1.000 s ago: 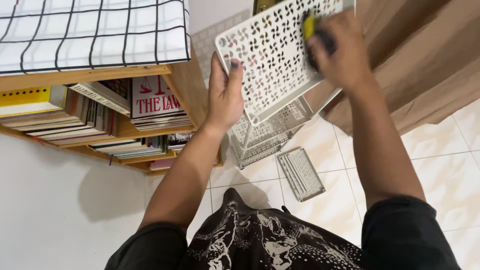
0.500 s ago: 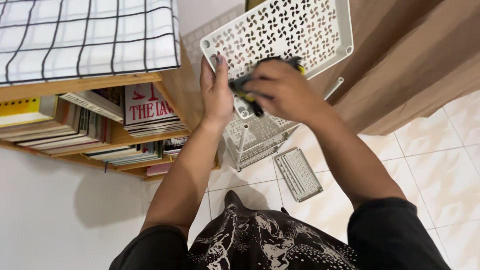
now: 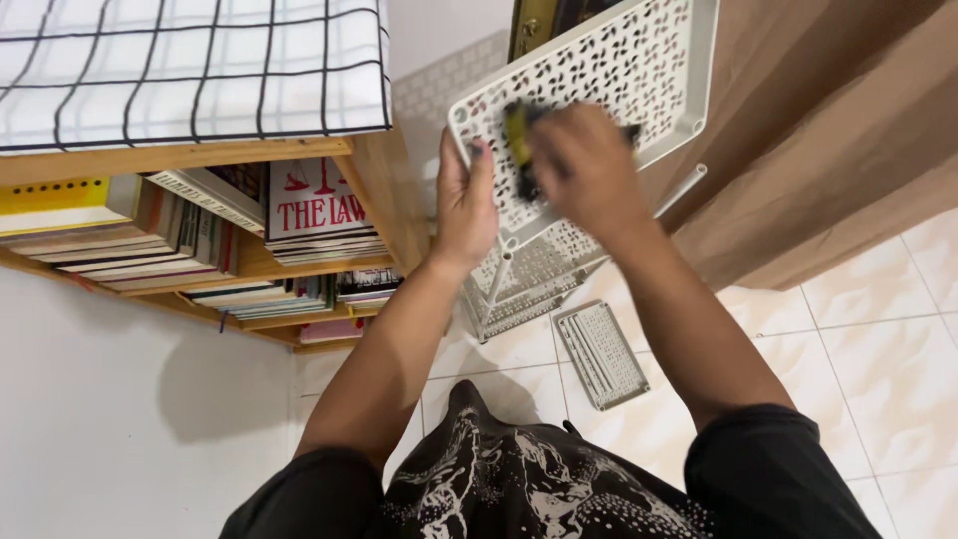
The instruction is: The person assembles a white plastic storage rack by inserting vertical poles into the corners of perforated trays and stacking additional trays on top. They handle the trays and poles by hand, aligning and securing each layer in sequence.
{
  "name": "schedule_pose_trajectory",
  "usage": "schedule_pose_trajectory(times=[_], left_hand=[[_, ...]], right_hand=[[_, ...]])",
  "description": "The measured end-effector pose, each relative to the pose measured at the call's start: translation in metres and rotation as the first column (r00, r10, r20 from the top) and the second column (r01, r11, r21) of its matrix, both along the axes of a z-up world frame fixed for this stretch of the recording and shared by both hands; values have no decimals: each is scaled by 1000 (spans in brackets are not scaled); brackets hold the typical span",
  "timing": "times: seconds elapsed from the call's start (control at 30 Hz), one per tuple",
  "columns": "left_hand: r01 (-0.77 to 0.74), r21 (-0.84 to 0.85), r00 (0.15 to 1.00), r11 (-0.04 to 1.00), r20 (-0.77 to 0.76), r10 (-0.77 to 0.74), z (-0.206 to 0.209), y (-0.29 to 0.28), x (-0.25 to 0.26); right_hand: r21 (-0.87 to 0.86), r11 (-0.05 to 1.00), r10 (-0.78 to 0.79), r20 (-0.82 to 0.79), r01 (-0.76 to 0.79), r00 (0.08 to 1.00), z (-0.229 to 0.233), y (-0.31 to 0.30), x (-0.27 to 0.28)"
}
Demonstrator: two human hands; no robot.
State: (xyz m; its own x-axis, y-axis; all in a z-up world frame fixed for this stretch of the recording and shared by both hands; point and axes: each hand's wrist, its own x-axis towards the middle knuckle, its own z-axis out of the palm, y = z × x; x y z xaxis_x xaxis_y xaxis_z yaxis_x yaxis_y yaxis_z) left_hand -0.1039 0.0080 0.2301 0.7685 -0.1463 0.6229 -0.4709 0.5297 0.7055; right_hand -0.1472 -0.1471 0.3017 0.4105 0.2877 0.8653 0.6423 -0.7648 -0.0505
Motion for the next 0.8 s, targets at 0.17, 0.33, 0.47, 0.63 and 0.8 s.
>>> schedule_pose_trajectory(times=[0.17,0.33,0.47,0.63,0.8], left_hand=[[28,-7,999,1000,-25,-28,1,9,-3],[17,12,999,1000,51,-18,5,6,-7],[139,-14,990,990,-32,-139,7,9,-10],[-120,199,990,973,98,102,0,5,-15],[-98,178,992,979,96,82,-2,10,-9]], right_hand=[[43,999,18,40,-20,999,-2,1,-2],[86,995,-65,102,57,993,-9,10,6],[220,975,-64,100,41,993,-11,12,10],[3,1000,9,178,-10,984,-23,11,7],[162,982,-104,51,94,993,-25,9,9]])
